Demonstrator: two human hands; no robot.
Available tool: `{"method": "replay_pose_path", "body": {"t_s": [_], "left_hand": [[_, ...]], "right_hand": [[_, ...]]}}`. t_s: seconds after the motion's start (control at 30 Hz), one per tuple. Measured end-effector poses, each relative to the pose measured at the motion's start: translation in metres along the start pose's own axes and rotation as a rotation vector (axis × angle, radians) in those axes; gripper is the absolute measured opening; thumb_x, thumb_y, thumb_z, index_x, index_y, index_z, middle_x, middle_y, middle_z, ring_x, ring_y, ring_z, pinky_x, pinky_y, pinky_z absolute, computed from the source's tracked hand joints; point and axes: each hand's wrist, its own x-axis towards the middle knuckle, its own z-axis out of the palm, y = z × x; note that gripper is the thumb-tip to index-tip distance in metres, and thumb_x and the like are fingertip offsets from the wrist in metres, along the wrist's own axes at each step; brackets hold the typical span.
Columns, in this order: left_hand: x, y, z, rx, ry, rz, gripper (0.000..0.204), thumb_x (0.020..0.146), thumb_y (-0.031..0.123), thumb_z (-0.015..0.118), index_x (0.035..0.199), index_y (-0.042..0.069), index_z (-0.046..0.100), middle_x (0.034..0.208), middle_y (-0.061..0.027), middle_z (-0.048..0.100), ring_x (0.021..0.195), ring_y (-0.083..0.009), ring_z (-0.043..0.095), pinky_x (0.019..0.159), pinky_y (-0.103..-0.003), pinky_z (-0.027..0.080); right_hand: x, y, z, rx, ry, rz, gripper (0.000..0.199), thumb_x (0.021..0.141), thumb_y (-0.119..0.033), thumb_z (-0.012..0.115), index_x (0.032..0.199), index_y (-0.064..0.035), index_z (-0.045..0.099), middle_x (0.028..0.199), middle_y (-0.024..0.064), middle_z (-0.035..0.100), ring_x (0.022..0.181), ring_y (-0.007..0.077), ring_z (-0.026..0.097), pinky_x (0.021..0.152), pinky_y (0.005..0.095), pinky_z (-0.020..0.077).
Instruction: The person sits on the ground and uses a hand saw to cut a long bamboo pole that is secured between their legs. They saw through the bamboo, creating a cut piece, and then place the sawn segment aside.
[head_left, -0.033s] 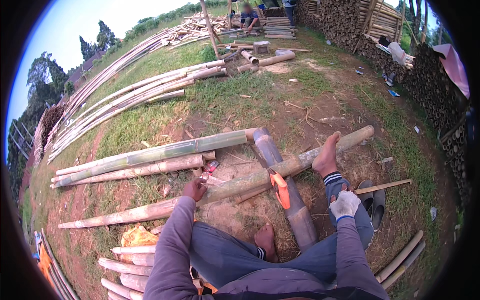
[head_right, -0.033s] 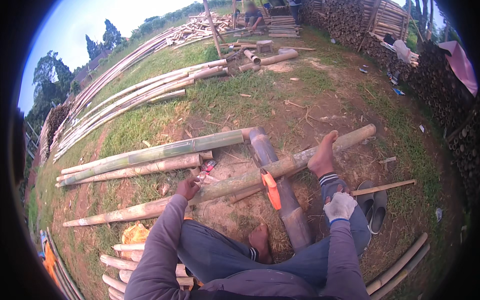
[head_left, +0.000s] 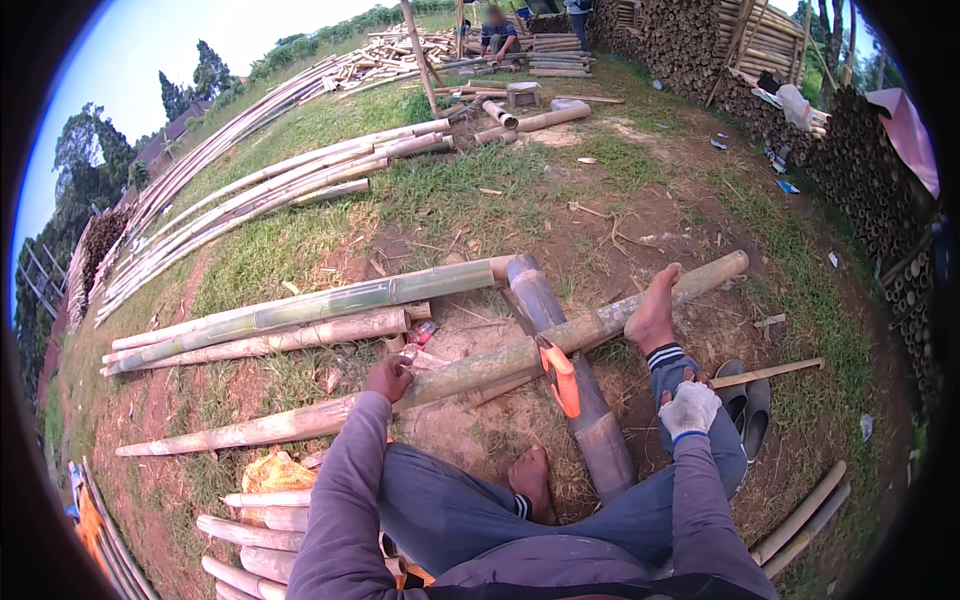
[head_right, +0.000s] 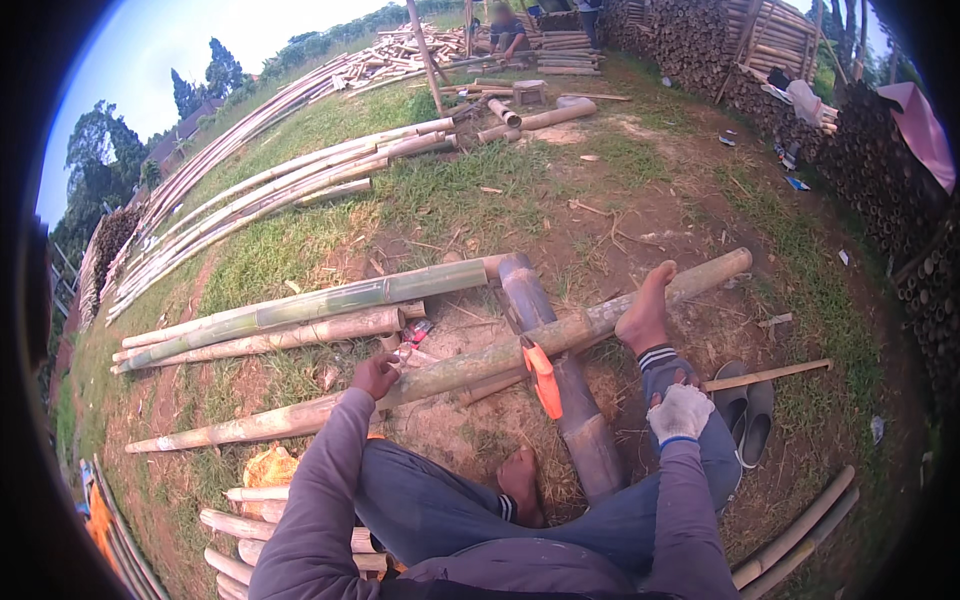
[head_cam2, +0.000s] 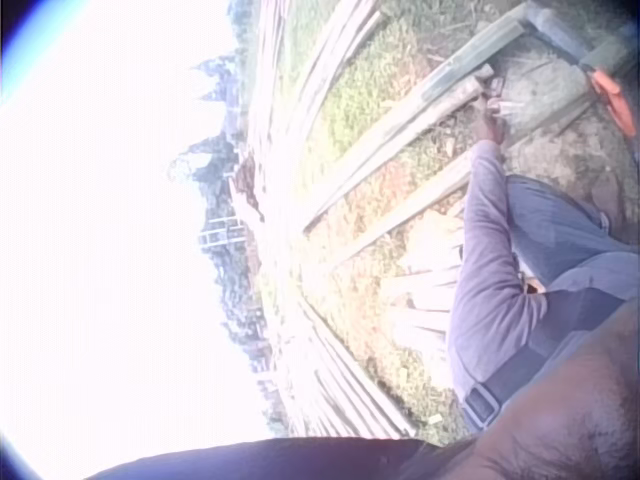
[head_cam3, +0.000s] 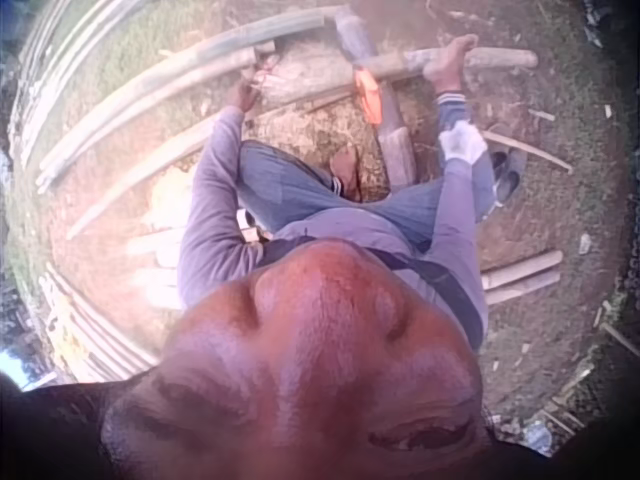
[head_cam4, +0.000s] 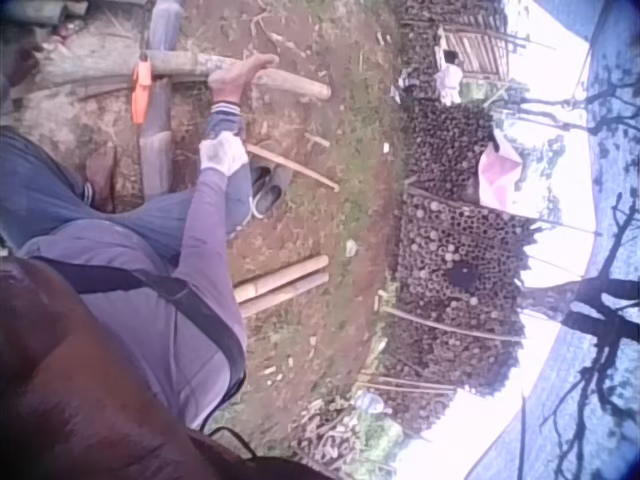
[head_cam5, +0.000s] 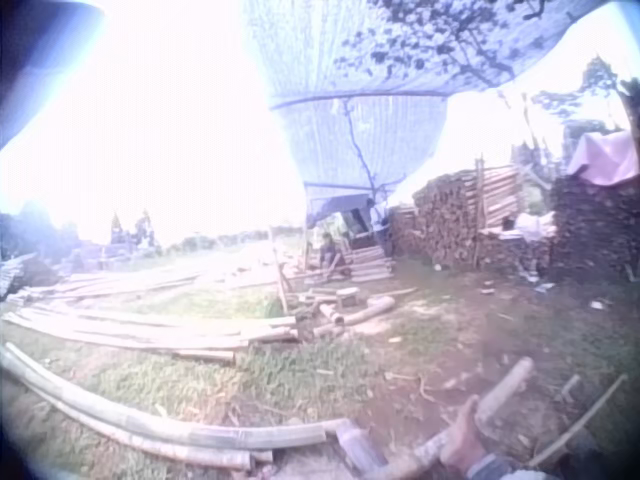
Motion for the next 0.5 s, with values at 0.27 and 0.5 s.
{"method": "replay_pose_path", "body": {"t_s": [0.27, 0.5], "left_hand": [[0.006, -0.006, 0.002, -0.079, 0.001, 0.01, 0.038, 0.091, 0.03, 0.082, 0.124, 0.012, 0.078, 0.094, -0.0142, 0.08, 0.084, -0.0281, 0.077, 0.08, -0.041, 0.06], [0.011, -0.005, -0.001, -0.014, 0.035, 0.015, 0.038, 0.089, 0.029, 0.082, 0.123, 0.012, 0.078, 0.093, -0.0148, 0.08, 0.085, -0.0285, 0.077, 0.081, -0.041, 0.061]], "right_hand": [[0.006, 0.002, 0.004, -0.03, -0.053, -0.007, 0.069, 0.087, -0.043, 0.075, 0.145, -0.0058, 0.066, 0.127, 0.018, 0.073, 0.115, 0.0362, 0.072, 0.092, 0.0529, 0.0553], [0.007, -0.003, -0.002, -0.028, 0.012, -0.021, 0.068, 0.088, -0.043, 0.074, 0.144, -0.0048, 0.066, 0.126, 0.0187, 0.073, 0.114, 0.0362, 0.072, 0.093, 0.0532, 0.0549]]}}
